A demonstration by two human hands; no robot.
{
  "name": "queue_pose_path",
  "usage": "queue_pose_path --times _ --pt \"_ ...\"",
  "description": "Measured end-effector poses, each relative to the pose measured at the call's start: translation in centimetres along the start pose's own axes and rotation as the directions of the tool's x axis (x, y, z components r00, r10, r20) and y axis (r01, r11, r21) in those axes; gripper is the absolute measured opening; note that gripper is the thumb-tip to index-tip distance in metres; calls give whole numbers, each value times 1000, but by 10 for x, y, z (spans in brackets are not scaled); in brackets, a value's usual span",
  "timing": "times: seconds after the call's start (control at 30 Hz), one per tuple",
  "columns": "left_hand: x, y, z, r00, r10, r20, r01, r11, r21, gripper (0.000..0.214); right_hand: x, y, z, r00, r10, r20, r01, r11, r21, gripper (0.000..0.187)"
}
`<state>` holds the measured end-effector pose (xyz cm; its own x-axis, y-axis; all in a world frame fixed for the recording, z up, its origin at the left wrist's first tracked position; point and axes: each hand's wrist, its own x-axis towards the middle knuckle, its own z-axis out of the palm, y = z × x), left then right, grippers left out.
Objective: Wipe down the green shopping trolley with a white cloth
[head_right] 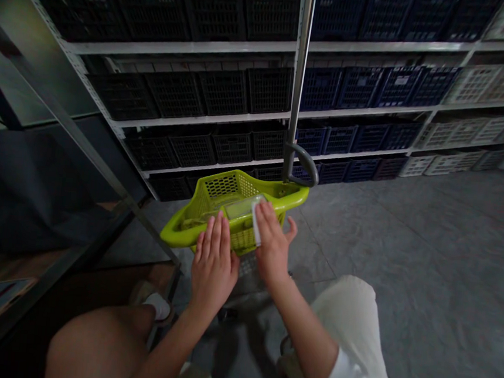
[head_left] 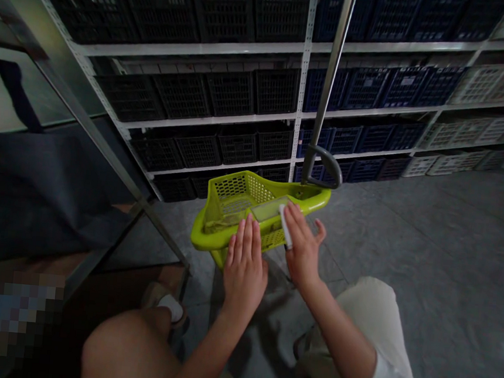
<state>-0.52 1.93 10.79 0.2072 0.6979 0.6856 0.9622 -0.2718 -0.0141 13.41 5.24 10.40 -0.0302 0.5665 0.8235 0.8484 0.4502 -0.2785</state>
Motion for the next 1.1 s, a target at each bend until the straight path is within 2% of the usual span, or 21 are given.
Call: queue_pose_path --times 0.07,0.13,0.2,0.27,0.3,0.33,0.4,0.47,0.5,0.57,0.63,0.7,0.73,0.8,0.87,0.9,0.93,1.0,1.07,1.1 --pt "-1 -1 1 1000 -2 -22 2 1000 -1 80 -7 -12 8 986 -163 34 162 987 21 82" --pt "-1 -1 1 999 -8 -36 8 1000 -3 79 -8 -6 11 972 -230 41 229 973 29 81" --pt "-1 0 2 999 -16 -30 16 1000 -12 81 -3 11 12 990 -139 -34 139 990 -20 80" --pt "-1 1 3 1000 -21 -20 20 1000 -22 83 2 25 12 991 10 -133 -19 998 -64 78" --pt "-1 1 4 1000 -25 -19 24 999 -25 83 3 28 12 986 53 -158 -65 995 -72 78" --pt "-1 1 5 999 -28 -18 28 999 -26 84 3 27 12 987 49 -155 -61 996 -71 78" --pt "-1 1 6 999 -28 -23 27 999 -22 83 -1 17 12 993 -88 -83 84 995 -52 79" --pt "0 0 8 999 -23 -30 23 1000 -9 82 -6 8 14 966 -259 -5 259 966 -19 80" --pt "0 0 8 999 -21 -28 21 1000 -1 82 -8 7 14 954 -299 11 299 954 -10 79" --pt "0 -1 8 1000 -17 -12 17 1000 9 82 -7 13 16 971 -237 -22 237 971 -23 79" --pt "0 -1 8 1000 -15 0 15 1000 5 83 -3 25 18 993 -53 -109 49 998 -41 79" --pt "0 -1 8 1000 -13 -6 13 1000 -11 84 0 31 19 979 95 -181 -103 994 -38 80" --pt "0 -1 9 1000 -11 -11 11 1000 -20 84 0 30 19 979 96 -182 -104 994 -35 80" --pt "0 -1 9 1000 -11 -23 10 1000 -28 84 -2 22 19 992 -61 -108 59 998 -29 80" --pt "0 -2 9 999 -14 -31 13 1000 -28 83 -4 16 19 964 -265 -14 265 964 -7 79" --pt "0 -2 8 999 -17 -31 16 999 -30 83 -4 16 20 952 -307 -1 307 952 1 78" --pt "1 -2 8 999 -20 -29 19 999 -34 83 -3 20 21 958 -287 -23 287 958 -3 78" --pt "1 -2 8 1000 -22 -20 21 999 -48 84 0 30 25 984 -117 -133 115 993 -28 77" --pt "2 -2 9 1000 -21 -19 20 998 -55 85 3 35 28 971 42 -235 -52 998 -36 76" --pt "2 -2 9 1000 -20 -21 19 998 -55 85 3 33 30 969 52 -241 -63 997 -35 75"
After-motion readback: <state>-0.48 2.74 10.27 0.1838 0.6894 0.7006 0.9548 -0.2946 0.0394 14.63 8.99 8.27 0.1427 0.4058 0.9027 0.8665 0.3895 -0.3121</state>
